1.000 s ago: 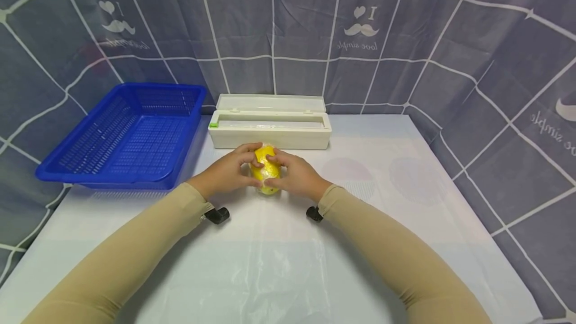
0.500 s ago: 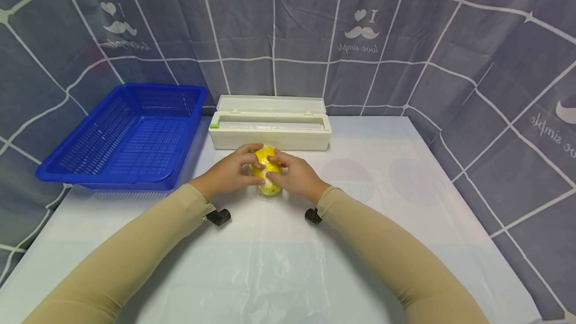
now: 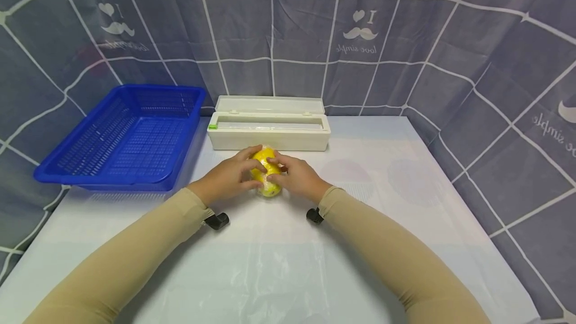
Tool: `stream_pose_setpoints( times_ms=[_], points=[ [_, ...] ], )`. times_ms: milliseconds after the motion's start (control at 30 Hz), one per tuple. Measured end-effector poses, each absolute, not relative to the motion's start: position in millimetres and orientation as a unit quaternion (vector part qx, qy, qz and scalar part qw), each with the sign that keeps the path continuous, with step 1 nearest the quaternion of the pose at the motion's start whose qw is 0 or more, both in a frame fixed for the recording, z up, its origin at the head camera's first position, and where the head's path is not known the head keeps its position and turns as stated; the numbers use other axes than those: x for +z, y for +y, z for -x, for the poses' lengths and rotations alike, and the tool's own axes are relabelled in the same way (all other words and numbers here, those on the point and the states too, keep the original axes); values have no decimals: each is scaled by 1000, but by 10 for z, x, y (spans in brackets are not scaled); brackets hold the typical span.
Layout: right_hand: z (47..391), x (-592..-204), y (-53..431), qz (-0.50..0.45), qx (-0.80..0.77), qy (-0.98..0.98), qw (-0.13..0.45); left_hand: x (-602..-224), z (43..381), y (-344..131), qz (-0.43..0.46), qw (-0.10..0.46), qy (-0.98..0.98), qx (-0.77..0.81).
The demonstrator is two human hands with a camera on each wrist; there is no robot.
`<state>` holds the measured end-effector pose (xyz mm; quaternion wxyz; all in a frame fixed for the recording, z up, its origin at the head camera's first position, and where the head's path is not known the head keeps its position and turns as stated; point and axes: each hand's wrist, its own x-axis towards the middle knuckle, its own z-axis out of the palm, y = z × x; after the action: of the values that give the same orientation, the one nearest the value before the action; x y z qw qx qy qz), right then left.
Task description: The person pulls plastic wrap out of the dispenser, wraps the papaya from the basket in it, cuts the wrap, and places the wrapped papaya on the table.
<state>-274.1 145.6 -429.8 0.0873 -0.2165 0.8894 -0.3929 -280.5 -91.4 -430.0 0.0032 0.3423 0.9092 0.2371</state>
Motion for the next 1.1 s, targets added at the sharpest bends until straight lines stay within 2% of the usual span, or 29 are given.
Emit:
stream_pose_setpoints(
  times_ms=[167,500,1100],
  points=[
    [2766,-4294,1528,218,-401,882,114,-4256,2801,-901,-353,1,905,238],
    [2698,-4299,1484,206,-396,890,87,-4260,2818,-860,-348,1,907,238],
    [2665,-4289,1457,194,-382,899,95,-4283,2807,-889,-340,8,904,260]
  ],
)
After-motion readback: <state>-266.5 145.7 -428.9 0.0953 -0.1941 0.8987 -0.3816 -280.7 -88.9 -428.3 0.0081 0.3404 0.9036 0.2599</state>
